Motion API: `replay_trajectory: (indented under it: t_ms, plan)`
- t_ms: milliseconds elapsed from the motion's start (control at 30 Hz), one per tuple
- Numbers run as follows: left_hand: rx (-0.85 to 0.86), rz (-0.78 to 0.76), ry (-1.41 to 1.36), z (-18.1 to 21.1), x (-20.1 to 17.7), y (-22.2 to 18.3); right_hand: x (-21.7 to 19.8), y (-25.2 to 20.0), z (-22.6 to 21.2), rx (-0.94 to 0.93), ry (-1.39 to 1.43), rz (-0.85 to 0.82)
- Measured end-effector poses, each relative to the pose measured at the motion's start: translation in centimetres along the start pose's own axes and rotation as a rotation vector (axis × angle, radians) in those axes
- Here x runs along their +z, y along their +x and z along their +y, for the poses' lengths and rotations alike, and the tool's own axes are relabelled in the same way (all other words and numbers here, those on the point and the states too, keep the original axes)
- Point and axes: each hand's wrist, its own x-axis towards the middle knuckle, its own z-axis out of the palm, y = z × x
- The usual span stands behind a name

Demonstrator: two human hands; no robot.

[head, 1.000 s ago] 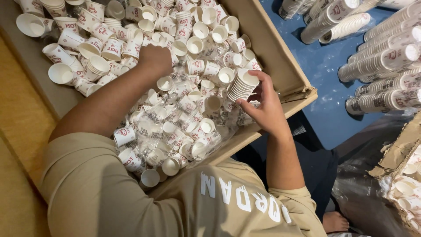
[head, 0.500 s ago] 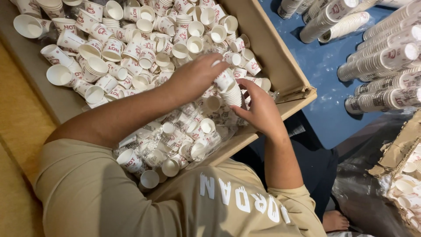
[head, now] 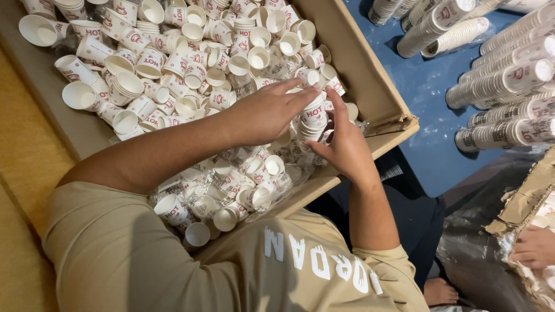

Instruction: Stacking small paper cups and placing them into plastic sleeves for packaging.

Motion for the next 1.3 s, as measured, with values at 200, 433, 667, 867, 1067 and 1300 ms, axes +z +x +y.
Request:
replay_trajectory:
  t_ms: [200,433,667,867,1067,1300]
  plan:
    - [0.164,0.023,-0.144,-0.3,0.7,0.0,-0.4,0.3,-0.8,0.134,-0.013,-0.059]
    - [-0.102,0.05,-0.101,-3.7,0.0,0.9,-0.5,-0.1,-0.6,-0.064,-0.005,0.051]
    - [-0.423,-0.452,0.588,-13.2,3.8,-0.4,0.7,-0.7,3.9,-0.174,0.454,0.636]
    - [-0.524,-0.63,0.373,-6.4,-2.2,0.0,0.1,-0.3,4.5,-0.135,0.634,0.665]
    - [-0.078,0.044,-0.077,-5.4,3.6,1.3,0.4,-0.2,3.7,-0.125,0.606,0.447]
    - [-0.031,0.102,-0.297,-2.9,4.6,0.9,0.4,-0.6,2.4,-0.146,0.468,0.264]
